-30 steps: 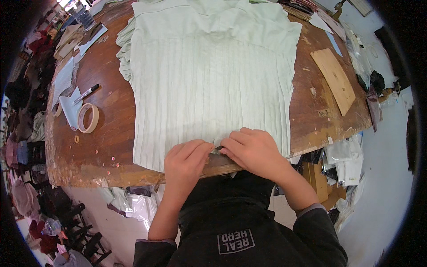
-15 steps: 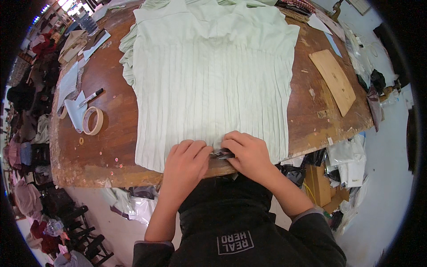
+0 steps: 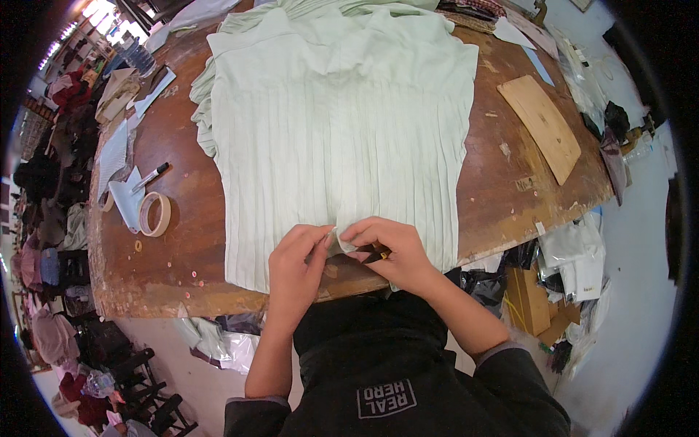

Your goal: The person uses a small cutting tool to trim the hem of a light green pleated garment laid on a wooden worktable. They repeatedly lift and cut small sections of the hem, then fold and smooth the garment. The person also handles a separate folded piece of the same fabric.

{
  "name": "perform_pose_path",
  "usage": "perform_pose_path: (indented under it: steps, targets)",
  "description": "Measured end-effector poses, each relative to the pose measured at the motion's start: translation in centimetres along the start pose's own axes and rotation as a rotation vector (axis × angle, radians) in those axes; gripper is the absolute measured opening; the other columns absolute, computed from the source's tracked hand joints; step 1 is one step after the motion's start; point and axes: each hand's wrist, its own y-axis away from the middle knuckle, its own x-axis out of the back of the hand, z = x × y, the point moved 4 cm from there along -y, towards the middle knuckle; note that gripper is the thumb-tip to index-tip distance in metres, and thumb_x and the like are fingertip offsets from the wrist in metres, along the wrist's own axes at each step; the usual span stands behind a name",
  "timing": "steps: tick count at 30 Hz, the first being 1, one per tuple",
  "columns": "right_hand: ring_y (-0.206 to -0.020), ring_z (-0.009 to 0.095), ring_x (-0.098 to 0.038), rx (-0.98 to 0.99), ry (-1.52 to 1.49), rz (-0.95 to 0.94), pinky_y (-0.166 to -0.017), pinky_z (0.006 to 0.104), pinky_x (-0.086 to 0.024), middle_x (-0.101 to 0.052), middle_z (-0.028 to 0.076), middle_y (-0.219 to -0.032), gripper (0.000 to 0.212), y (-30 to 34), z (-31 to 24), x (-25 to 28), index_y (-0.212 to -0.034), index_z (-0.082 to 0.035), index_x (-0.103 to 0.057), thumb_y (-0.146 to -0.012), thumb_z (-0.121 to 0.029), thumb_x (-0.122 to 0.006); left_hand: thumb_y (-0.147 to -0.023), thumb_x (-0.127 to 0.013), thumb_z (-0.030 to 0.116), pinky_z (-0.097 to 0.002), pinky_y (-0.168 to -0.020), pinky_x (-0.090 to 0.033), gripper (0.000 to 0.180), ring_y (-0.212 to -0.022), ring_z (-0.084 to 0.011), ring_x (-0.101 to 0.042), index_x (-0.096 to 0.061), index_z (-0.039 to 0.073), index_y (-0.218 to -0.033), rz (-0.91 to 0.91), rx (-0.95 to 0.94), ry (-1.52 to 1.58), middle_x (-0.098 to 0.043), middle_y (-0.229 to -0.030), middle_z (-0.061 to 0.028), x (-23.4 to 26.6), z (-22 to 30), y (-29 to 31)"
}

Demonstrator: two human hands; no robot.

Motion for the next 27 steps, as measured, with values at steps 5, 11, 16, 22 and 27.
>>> perform_pose_path:
  steps: [5,11,16,22,27]
  targets:
    - [-0.08,0.021,-0.067,-0.046,0.181,-0.057,-0.071,0.0288,-0.054,-0.069,0.01,-0.094,0.034,0.0,-0.3,0.2,-0.103,-0.003,-0.066,-0.071,0.01,-0.067,-0.087,-0.065,0.0,-0.0296,-0.065,-0.049,0.019,-0.071,-0.0209,-0.062,-0.069,0.001,-0.106,-0.007,0.04,0.041,-0.066,-0.088,-0.0116,0.3,0.3,0.3]
    - [-0.08,0.026,-0.067,-0.082,0.224,-0.057,-0.071,0.0328,-0.053,-0.069,0.011,-0.09,0.03,-0.1,-0.2,0.1,-0.103,-0.005,-0.066,-0.074,0.004,-0.068,-0.089,-0.063,0.0,-0.0272,-0.071,-0.049,0.016,-0.079,-0.0167,-0.062,-0.069,-0.001,-0.104,-0.06,0.052,0.075,-0.066,-0.091,-0.0109,-0.6,-0.1,0.6]
    - [-0.08,0.029,-0.069,-0.2,0.116,-0.01,-0.069,0.0342,-0.052,-0.069,0.012,-0.088,0.021,-0.1,0.1,0.2,-0.098,-0.005,-0.064,-0.078,-0.002,-0.07,-0.088,-0.063,0.0,-0.0307,-0.067,-0.05,0.015,-0.074,-0.022,-0.061,-0.068,0.0,-0.103,-0.065,-0.024,0.075,-0.064,-0.093,-0.0113,-0.7,-0.1,0.6]
    - [-0.079,0.028,-0.069,-0.182,0.065,0.043,-0.069,0.0329,-0.052,-0.07,0.012,-0.087,0.021,-0.4,0.0,0.1,-0.098,-0.005,-0.065,-0.078,-0.002,-0.07,-0.085,-0.067,-0.001,-0.0282,-0.071,-0.05,0.014,-0.079,-0.0184,-0.063,-0.068,-0.001,-0.1,-0.088,0.049,0.205,-0.065,-0.092,-0.0103,-0.8,0.2,0.6]
    - [-0.079,0.028,-0.069,-0.199,0.101,-0.004,-0.07,0.0325,-0.053,-0.07,0.011,-0.087,0.022,-0.2,-0.1,0.2,-0.098,-0.006,-0.067,-0.076,-0.001,-0.07,-0.079,-0.072,-0.003,-0.028,-0.072,-0.051,0.015,-0.081,-0.0174,-0.064,-0.069,-0.002,-0.093,-0.001,0.037,0.17,-0.068,-0.091,-0.0097,-1.0,0.2,0.8]
